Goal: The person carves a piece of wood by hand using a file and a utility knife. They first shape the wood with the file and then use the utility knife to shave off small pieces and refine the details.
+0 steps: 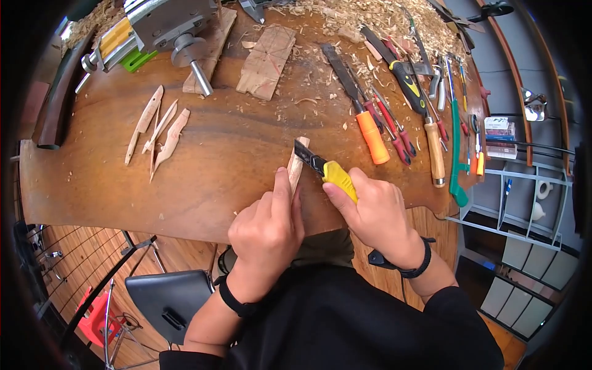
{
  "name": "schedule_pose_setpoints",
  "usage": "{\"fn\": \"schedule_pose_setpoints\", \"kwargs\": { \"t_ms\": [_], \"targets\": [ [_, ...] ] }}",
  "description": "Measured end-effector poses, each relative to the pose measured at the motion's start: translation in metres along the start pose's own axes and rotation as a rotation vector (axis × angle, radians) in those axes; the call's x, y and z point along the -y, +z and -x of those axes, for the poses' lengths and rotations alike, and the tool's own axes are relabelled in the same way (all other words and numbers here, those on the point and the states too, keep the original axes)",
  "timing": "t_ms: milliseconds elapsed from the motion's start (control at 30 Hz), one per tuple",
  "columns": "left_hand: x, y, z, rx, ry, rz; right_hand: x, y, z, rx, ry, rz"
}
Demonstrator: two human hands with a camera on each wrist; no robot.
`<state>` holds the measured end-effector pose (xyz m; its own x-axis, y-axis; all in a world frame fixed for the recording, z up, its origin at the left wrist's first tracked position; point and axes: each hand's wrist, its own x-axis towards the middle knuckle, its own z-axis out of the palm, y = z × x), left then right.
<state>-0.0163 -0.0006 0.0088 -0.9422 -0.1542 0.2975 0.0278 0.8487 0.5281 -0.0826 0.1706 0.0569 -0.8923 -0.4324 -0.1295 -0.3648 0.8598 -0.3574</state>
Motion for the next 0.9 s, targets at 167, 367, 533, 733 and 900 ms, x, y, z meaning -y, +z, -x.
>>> {"fn": "schedule_pose_setpoints", "kwargs": {
  "t_ms": [167,367,533,733,900],
  "targets": [
    [0.002,0.005,0.0,-0.063,0.051,-0.045,0.008,0.008,-0.011,-0.024,0.026,-0.008],
    [0.001,0.009,-0.001,-0.12,0.055,-0.097,0.026,0.017,-0.011,-0.085,0.122,-0.039],
    [0.002,0.01,-0.005,-0.141,0.049,-0.106,0.037,0.027,-0.012,-0.191,0.184,-0.097],
    [0.0,0.002,-0.005,-0.091,-0.023,-0.01,0.02,0.024,0.002,-0.182,0.127,-0.025],
    [-0.001,0.003,-0.004,-0.066,0.026,-0.046,0.016,0.02,0.007,-0.165,0.144,-0.075]
  ]
}}
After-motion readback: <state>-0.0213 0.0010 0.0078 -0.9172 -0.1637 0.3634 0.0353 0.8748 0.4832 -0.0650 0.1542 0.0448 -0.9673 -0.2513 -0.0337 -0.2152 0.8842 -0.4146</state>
